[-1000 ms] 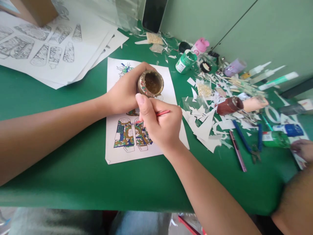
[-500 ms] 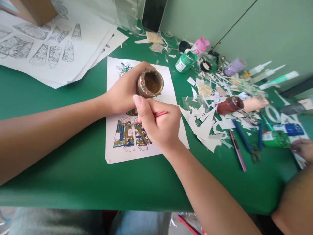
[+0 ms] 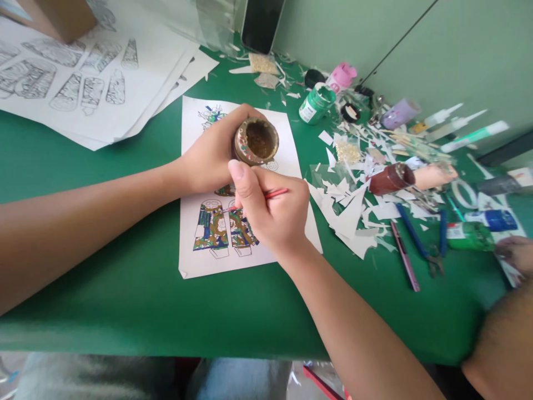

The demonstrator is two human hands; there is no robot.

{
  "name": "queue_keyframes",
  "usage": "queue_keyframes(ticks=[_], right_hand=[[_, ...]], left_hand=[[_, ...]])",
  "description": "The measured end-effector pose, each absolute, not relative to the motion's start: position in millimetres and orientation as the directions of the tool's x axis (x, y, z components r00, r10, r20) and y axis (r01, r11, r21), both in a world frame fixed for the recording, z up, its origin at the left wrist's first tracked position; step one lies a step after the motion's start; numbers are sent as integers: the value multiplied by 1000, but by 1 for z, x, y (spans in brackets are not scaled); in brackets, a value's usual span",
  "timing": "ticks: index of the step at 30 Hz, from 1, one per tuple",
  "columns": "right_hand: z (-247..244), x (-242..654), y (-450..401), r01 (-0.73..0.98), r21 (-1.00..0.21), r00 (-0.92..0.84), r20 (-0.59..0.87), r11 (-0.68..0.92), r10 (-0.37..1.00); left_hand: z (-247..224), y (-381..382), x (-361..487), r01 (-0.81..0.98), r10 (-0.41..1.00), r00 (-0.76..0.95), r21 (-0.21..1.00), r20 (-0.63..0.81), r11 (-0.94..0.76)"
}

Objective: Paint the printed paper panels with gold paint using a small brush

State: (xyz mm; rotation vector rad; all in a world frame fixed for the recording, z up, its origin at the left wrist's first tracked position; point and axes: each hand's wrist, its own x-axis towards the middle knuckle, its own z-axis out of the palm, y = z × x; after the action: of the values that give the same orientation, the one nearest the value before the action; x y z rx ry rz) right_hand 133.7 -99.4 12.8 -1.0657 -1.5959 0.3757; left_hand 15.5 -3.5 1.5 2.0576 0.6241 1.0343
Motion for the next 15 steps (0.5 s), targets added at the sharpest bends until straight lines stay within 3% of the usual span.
queue_keyframes(ticks=[15], right_hand=[[13,135,-98,433,-722,51,618,540,784]], left_hand=[[0,-2,16,112,688,563,783,458,-612]])
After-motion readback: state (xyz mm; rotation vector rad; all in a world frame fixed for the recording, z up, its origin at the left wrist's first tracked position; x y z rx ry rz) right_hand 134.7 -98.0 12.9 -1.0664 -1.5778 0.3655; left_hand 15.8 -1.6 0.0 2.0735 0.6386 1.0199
